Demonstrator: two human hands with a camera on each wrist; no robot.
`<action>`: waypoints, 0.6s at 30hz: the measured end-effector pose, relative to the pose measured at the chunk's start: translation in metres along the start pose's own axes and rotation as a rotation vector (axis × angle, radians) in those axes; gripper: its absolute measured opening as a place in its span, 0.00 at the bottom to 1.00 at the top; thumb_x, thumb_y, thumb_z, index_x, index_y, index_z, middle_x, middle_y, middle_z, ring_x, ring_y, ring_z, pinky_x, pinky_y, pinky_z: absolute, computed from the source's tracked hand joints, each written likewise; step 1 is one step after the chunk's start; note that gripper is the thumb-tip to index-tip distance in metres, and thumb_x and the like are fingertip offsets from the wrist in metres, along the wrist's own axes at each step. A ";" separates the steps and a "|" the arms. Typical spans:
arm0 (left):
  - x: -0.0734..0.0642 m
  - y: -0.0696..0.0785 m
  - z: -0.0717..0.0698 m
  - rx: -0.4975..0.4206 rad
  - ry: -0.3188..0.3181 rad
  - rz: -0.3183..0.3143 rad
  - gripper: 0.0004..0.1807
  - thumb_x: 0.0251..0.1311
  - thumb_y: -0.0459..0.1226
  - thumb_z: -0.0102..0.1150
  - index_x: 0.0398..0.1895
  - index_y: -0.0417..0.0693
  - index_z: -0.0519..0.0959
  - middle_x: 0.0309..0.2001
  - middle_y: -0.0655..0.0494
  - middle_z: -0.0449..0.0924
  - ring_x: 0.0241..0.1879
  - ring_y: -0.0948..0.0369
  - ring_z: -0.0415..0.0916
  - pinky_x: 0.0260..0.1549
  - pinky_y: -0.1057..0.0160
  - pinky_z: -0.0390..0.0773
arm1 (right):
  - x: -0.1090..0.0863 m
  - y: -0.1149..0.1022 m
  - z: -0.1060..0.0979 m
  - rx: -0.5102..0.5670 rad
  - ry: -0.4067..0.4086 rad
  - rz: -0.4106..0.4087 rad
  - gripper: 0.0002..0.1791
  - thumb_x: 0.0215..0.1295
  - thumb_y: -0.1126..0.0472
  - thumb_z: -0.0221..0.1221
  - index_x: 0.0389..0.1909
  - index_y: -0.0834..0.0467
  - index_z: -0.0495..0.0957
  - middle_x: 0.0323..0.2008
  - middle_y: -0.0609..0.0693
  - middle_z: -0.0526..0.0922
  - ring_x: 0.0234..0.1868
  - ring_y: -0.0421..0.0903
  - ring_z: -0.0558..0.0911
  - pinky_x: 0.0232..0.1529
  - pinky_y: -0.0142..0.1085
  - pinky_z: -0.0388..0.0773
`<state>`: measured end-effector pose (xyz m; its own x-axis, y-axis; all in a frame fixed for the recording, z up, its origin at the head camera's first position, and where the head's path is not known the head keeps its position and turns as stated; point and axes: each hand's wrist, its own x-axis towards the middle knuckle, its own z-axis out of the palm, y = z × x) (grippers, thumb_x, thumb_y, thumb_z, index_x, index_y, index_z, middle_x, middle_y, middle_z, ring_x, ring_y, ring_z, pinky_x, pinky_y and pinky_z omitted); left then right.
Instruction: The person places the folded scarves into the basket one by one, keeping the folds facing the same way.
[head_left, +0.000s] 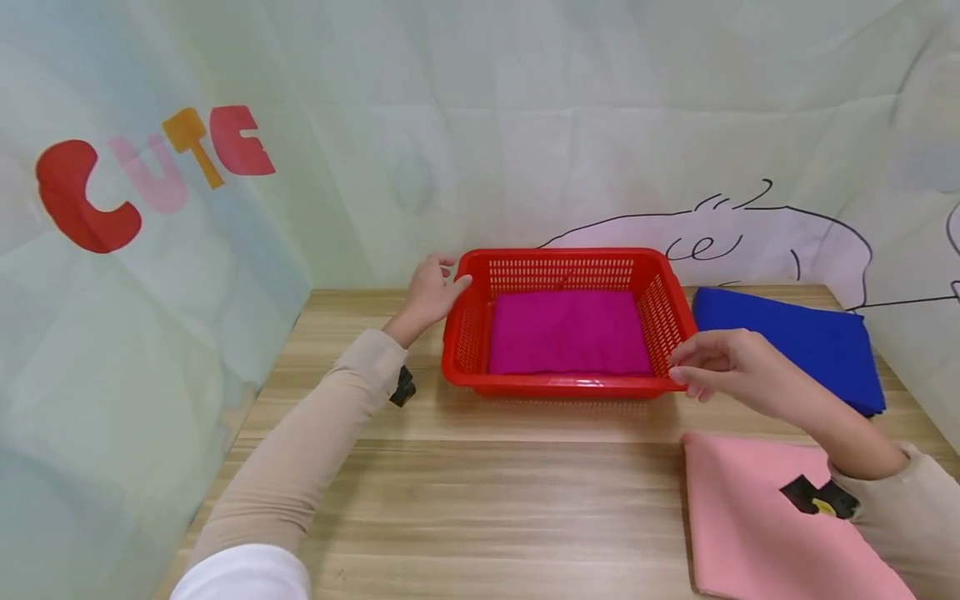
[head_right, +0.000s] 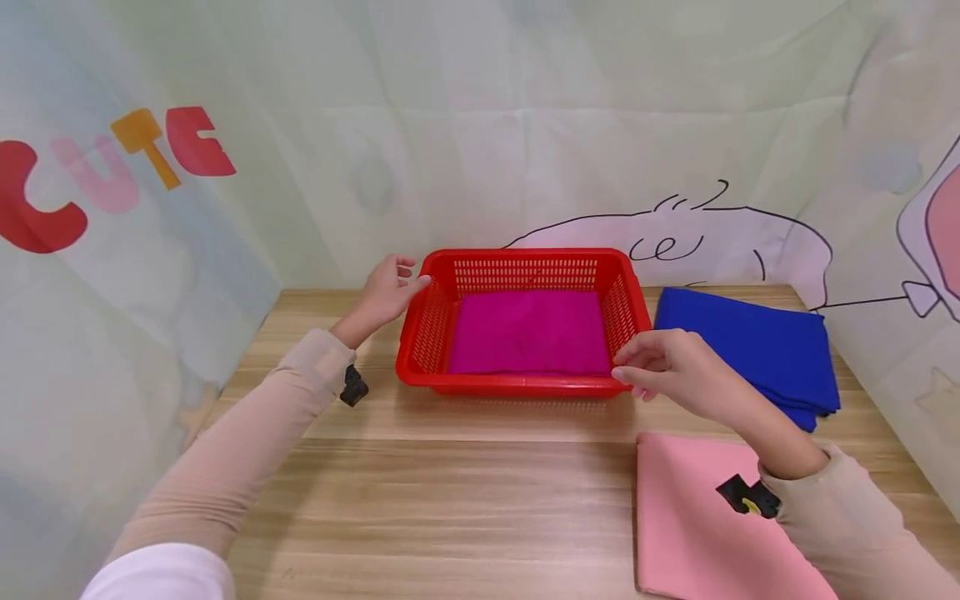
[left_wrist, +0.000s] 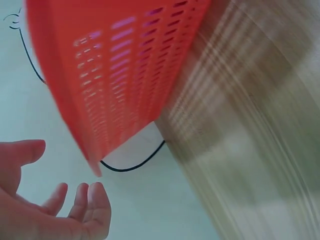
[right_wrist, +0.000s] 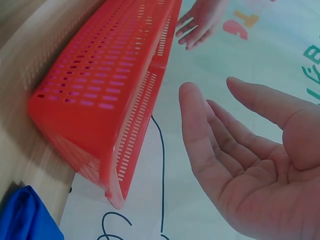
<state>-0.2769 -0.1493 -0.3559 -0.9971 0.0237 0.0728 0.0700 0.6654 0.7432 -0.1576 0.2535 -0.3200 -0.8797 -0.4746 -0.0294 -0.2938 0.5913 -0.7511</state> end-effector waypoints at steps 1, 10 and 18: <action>0.000 -0.002 0.000 -0.004 -0.004 -0.007 0.27 0.73 0.40 0.54 0.66 0.30 0.63 0.61 0.34 0.67 0.58 0.43 0.68 0.56 0.48 0.74 | -0.001 0.000 0.001 0.002 -0.007 -0.001 0.12 0.66 0.65 0.64 0.46 0.68 0.80 0.33 0.52 0.86 0.28 0.43 0.84 0.31 0.35 0.84; 0.001 -0.013 0.004 0.014 -0.038 -0.042 0.29 0.75 0.44 0.50 0.65 0.29 0.61 0.59 0.32 0.70 0.57 0.43 0.71 0.56 0.48 0.75 | -0.014 0.000 0.009 -0.008 -0.048 0.026 0.12 0.66 0.63 0.65 0.45 0.65 0.81 0.32 0.48 0.85 0.28 0.43 0.84 0.32 0.36 0.85; 0.003 -0.017 0.010 0.085 -0.047 -0.074 0.29 0.78 0.47 0.41 0.66 0.29 0.61 0.51 0.34 0.76 0.50 0.45 0.75 0.54 0.49 0.76 | -0.025 0.007 0.012 0.021 -0.070 0.086 0.16 0.68 0.59 0.64 0.48 0.67 0.79 0.35 0.50 0.84 0.30 0.48 0.84 0.32 0.37 0.85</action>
<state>-0.2812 -0.1534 -0.3749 -0.9999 0.0062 -0.0131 -0.0044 0.7273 0.6863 -0.1332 0.2620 -0.3327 -0.8731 -0.4671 -0.1400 -0.2095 0.6186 -0.7572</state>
